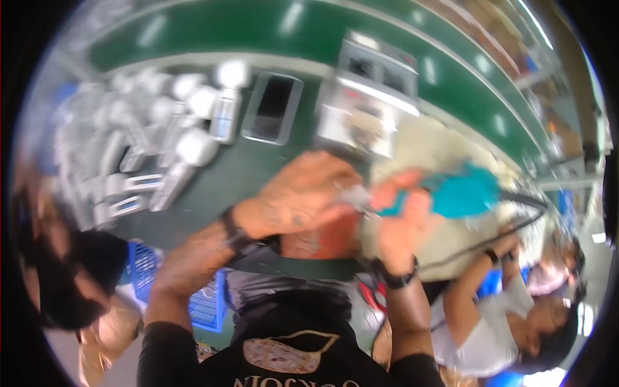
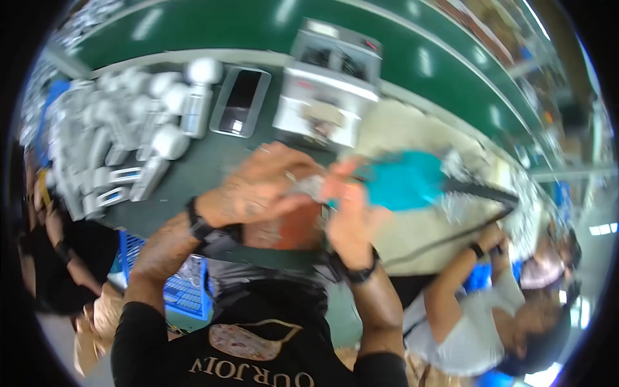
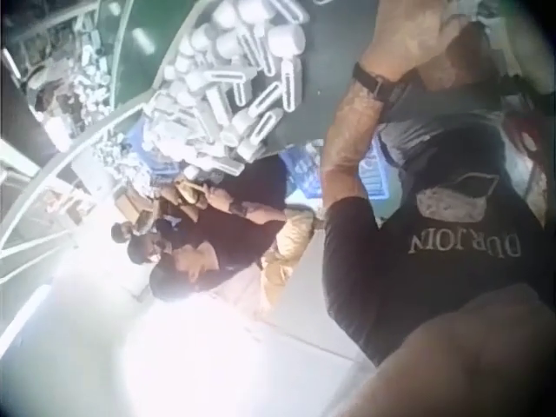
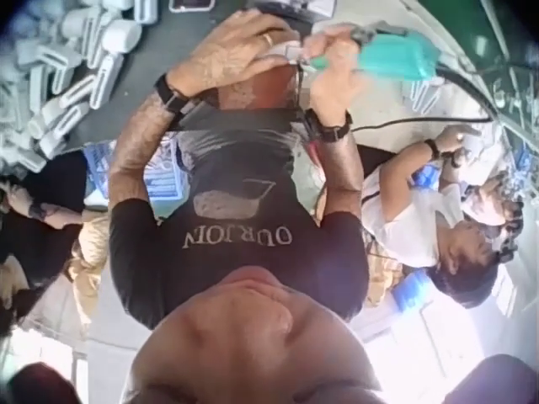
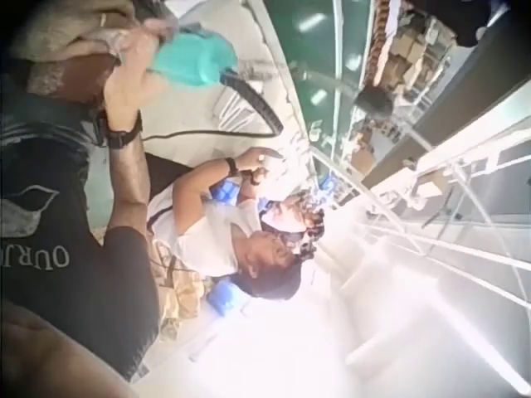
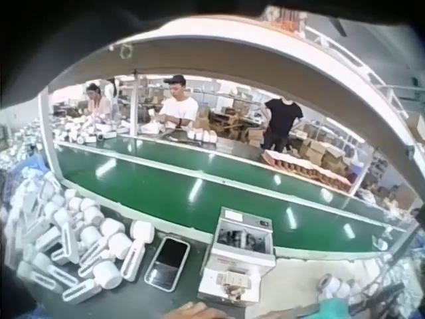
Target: The person picks up a white plastic component from a pile, places it on a red block, and uses a teal power tool on it before setting it aside and repeating the process.
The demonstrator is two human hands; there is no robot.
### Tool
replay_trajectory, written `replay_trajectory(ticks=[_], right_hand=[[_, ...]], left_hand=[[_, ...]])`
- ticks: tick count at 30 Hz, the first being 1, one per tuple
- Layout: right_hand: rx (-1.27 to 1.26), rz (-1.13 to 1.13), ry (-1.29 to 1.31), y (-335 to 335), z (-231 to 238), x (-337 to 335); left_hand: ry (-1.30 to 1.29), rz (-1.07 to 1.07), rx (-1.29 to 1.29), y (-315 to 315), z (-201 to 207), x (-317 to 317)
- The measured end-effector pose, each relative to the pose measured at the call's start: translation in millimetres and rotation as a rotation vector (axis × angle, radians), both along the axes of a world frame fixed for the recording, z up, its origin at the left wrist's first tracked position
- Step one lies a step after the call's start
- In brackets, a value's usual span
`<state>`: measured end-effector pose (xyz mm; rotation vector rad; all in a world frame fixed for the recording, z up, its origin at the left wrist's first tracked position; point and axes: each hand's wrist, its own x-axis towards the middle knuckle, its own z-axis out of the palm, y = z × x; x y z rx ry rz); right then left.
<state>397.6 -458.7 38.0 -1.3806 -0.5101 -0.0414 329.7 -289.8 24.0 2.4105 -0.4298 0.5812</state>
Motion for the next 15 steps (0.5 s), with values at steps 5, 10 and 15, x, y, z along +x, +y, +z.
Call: replay_trajectory(ticks=[5,10,15], right_hand=[[0.607,-0.079,0.041,-37.0,63.4,13.4],[0.425,-0.378,-0.111,-33.4,70.5,49.8],[0.235,-0.487,-0.077,-37.6,35.5,65.0]], left_hand=[[-0.292,-0.028,0.242,-23.0,14.8,-21.3],[0.098,0.099,-0.051,-2.4,38.5,-79.2],[-0.012,0.666,-0.587,69.3,47.6,-116.6]])
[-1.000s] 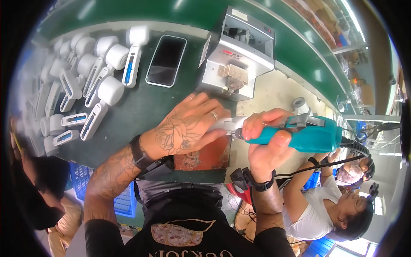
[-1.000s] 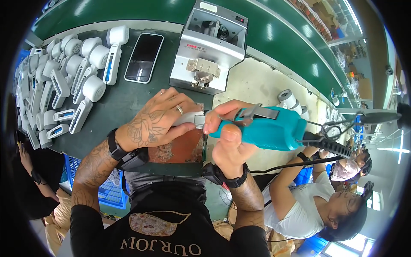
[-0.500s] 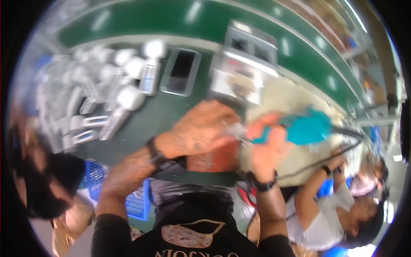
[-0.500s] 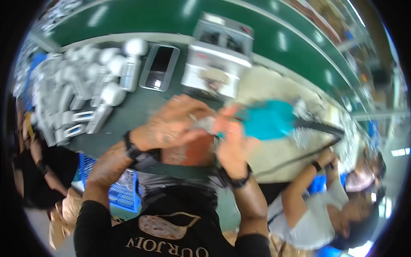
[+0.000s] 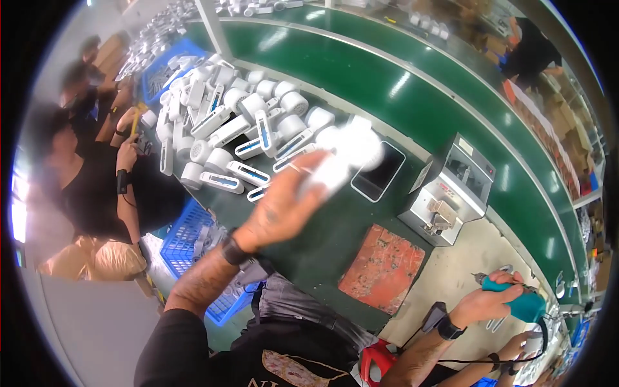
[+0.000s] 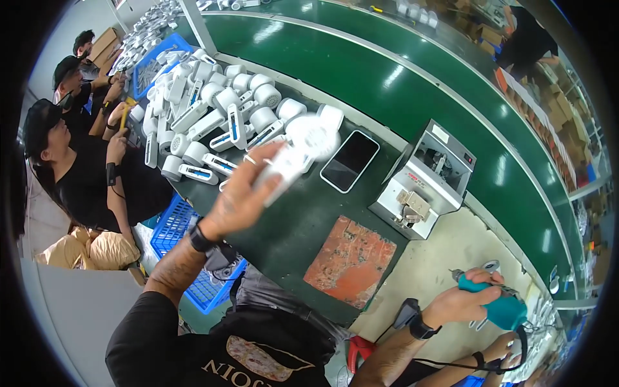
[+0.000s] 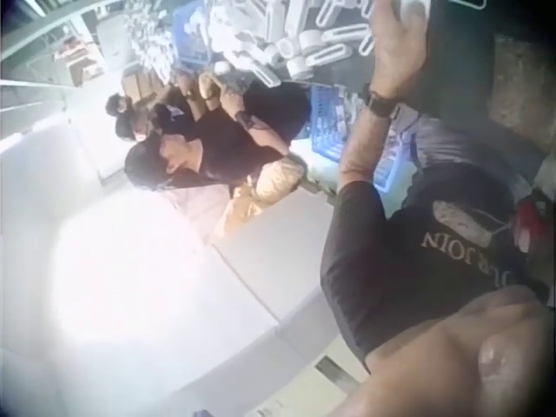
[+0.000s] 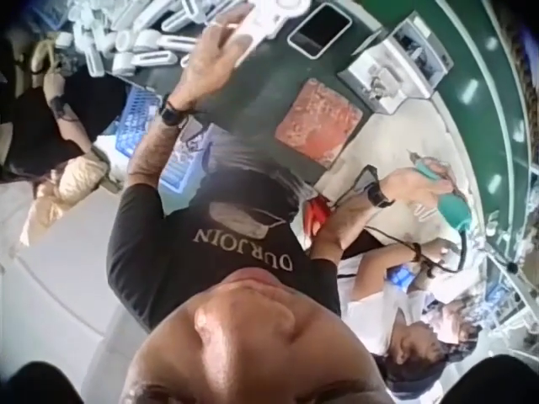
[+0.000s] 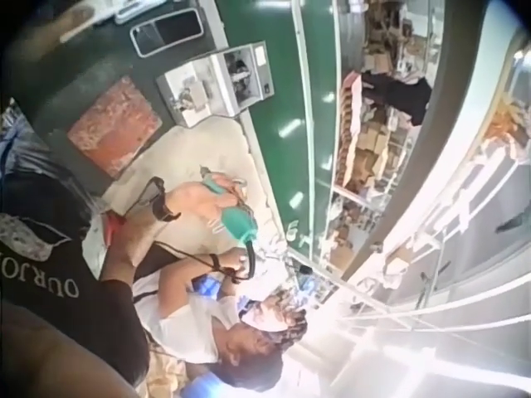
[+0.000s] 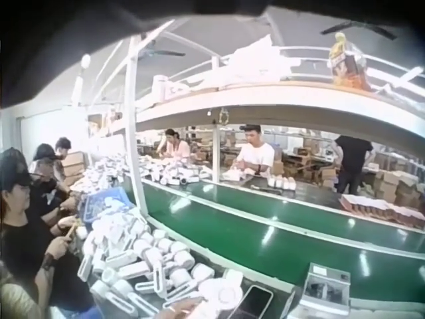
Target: The person picks up a white plastic component from a pile, places it on a red block, and uses a teal power tool on it before setting it aside and repeating the process.
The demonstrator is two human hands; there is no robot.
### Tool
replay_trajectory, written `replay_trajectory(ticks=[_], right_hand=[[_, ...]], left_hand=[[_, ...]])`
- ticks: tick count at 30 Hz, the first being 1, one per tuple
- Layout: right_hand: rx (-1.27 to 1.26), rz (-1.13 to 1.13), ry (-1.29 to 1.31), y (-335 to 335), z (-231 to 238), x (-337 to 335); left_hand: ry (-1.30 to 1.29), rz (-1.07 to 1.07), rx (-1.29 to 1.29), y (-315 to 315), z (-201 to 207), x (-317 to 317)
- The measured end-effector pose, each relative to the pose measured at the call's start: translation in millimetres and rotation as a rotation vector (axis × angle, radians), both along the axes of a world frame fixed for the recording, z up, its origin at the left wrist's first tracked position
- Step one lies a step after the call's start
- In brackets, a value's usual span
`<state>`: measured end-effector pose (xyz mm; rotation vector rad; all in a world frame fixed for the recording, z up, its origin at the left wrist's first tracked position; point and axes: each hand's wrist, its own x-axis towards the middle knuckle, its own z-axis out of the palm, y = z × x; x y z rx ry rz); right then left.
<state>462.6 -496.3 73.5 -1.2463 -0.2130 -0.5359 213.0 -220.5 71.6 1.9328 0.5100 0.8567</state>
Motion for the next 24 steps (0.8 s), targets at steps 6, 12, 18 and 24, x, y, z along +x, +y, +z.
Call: replay_trajectory(ticks=[6,12,18,24], right_hand=[[-0.085,0.106,-0.082,-5.2,-24.3,-4.1],[-0.056,0.143,-0.092,-8.3,-28.0,-5.8],[-0.048,0.134,-0.066,-12.4,-24.7,-7.4],[-0.096,0.244,-0.122,-24.3,-33.8,-8.2]], left_hand=[[0.241,0.345,0.531,52.8,12.0,-1.9],[0.763,0.538,0.801,79.9,1.7,19.4],[0.674,0.552,1.027,69.3,0.9,28.0],[0.207,0.211,0.839,21.4,36.0,69.1]])
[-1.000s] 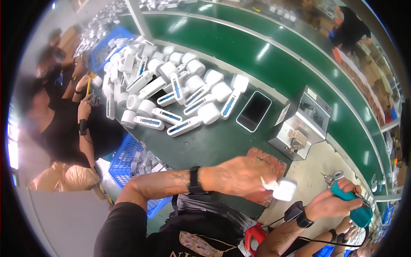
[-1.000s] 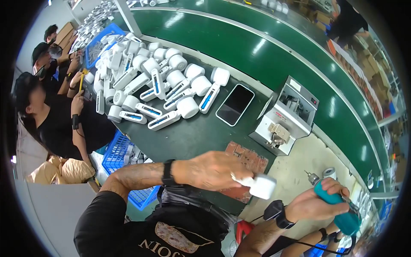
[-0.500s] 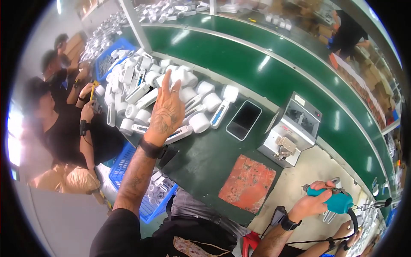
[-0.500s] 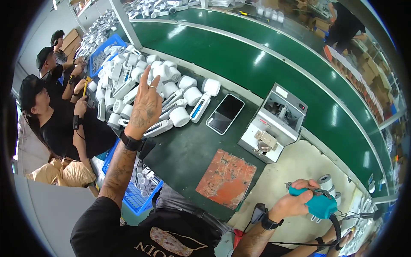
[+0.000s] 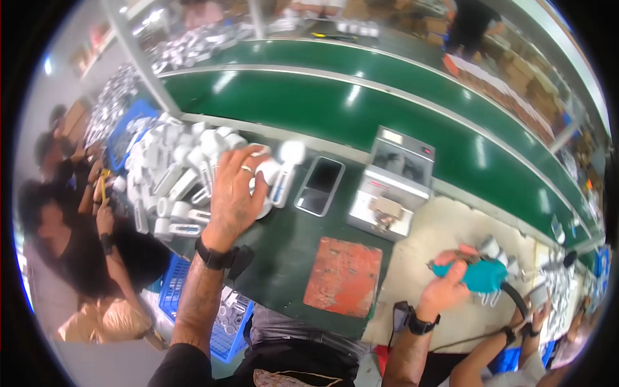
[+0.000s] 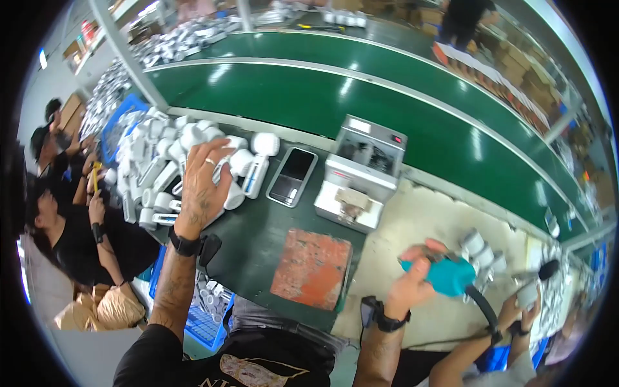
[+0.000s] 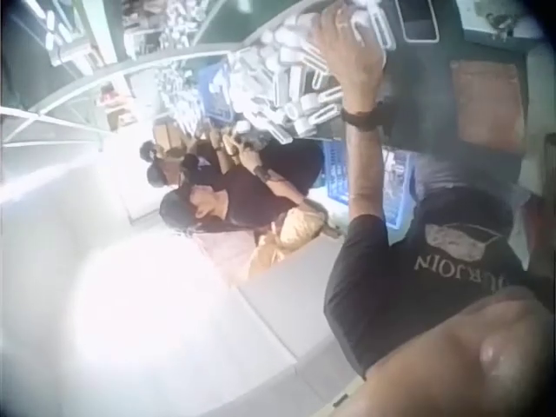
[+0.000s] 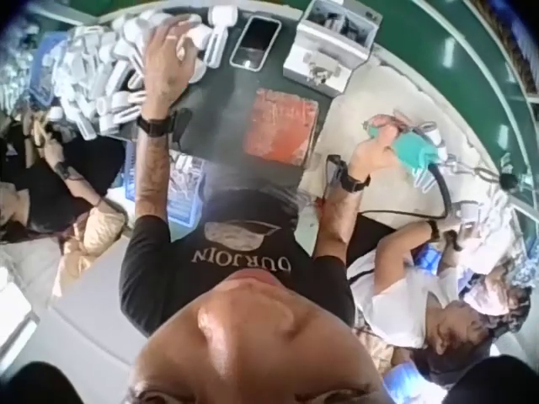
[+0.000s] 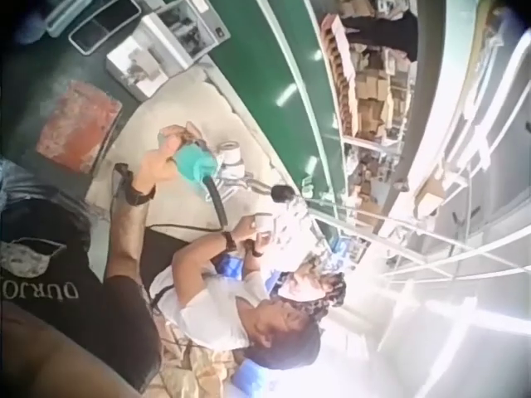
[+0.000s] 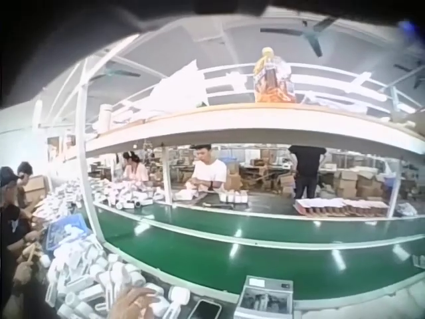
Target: The person picks up a white plastic component from a pile, places it on a red block, and uses a teal power tool on it before setting it aside and repeating the process.
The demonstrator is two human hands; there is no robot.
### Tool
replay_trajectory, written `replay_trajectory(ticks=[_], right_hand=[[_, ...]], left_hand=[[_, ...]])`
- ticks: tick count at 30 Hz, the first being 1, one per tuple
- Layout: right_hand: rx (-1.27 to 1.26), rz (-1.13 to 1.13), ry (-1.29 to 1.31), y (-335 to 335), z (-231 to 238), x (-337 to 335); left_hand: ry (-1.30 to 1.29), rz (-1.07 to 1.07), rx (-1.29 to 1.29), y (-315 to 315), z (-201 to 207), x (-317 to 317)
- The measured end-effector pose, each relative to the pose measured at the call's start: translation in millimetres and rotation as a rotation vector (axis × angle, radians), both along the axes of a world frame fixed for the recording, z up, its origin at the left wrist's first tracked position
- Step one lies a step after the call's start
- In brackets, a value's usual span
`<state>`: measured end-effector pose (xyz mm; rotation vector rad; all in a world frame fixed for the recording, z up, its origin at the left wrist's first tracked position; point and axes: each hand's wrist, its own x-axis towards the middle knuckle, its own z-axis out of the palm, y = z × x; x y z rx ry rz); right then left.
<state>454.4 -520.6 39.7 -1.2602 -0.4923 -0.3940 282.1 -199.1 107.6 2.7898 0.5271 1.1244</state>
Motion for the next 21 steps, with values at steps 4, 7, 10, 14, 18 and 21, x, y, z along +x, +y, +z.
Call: replay_trajectory(ticks=[4,7,10,14,18,21], right_hand=[[-0.151,0.003,0.125,6.3,7.4,-7.2],[-0.083,-0.011,0.132,-9.0,17.7,-24.1],[-0.101,0.063,0.167,-46.7,5.1,-51.8],[-0.151,0.101,0.242,-84.5,20.5,-79.5],[-0.134,0.065,0.279,-87.0,24.4,-91.2],[-0.095,0.068,0.302,-87.1,25.9,-94.0]], left_hand=[[-0.033,-0.513,-0.231,-75.3,21.3,46.0],[-0.007,-0.677,-0.497,-137.4,26.8,93.7],[0.066,-0.892,-0.672,-194.3,0.6,169.6],[0.308,-0.764,-0.396,-283.5,-25.0,236.9],[0.468,-0.596,-0.344,-320.9,-68.7,269.6],[0.33,-0.514,-0.528,-322.3,-91.7,267.8]])
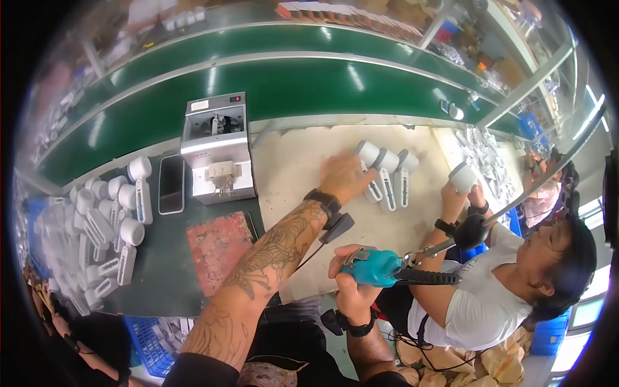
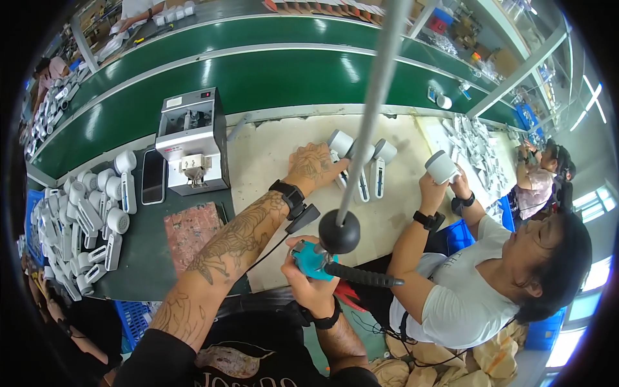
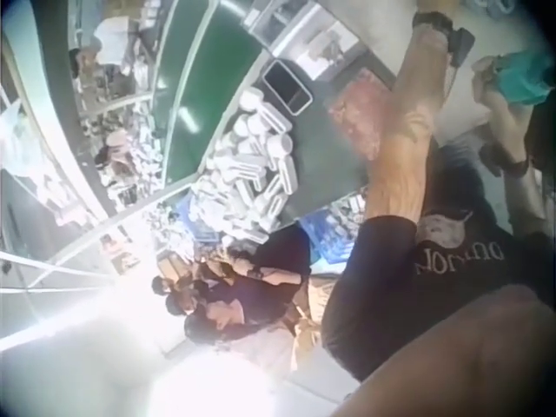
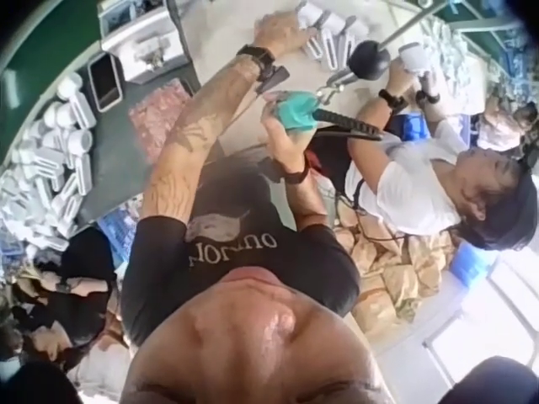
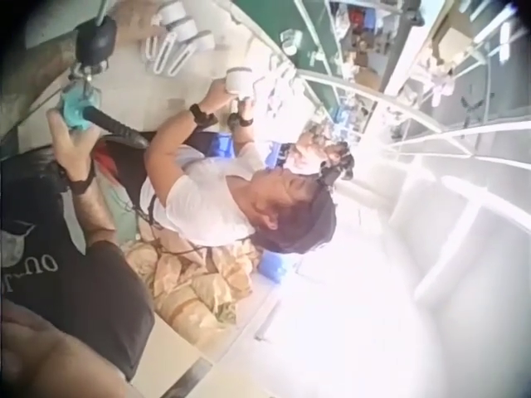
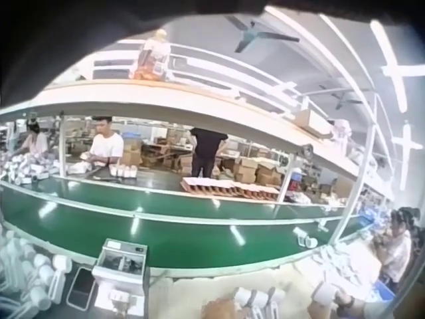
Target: The person picks up a white plastic component from a pile, places it on a red block, and uses a teal power tool on it before setting it aside and repeating the process.
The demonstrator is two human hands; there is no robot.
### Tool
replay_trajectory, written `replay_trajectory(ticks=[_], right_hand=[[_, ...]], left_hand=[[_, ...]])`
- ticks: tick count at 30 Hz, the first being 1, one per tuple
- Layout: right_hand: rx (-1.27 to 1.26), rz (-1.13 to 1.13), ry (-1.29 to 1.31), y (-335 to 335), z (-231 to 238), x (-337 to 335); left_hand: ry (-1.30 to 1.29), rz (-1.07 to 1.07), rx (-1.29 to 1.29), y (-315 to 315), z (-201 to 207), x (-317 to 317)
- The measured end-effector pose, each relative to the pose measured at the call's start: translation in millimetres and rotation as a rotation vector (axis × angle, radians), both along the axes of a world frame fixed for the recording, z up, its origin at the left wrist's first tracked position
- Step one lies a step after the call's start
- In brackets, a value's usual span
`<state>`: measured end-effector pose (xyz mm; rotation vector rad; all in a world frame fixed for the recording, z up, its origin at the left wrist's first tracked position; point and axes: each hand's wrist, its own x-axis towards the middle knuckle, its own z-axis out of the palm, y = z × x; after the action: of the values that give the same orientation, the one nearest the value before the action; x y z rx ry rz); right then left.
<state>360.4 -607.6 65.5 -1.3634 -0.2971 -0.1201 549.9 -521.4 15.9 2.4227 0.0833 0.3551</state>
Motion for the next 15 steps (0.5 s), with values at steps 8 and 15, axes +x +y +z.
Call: replay_trajectory(ticks=[8,15], right_hand=[[-0.189,-0.049,-0.073,-4.4,-26.4,54.0],[-0.247,0.194,0.01,37.6,-6.7,57.4]], left_hand=[[-0.169,-0.187,-0.137,73.1,51.4,-80.4],[-0.14,-0.27,-0.174,170.3,62.9,-176.5]])
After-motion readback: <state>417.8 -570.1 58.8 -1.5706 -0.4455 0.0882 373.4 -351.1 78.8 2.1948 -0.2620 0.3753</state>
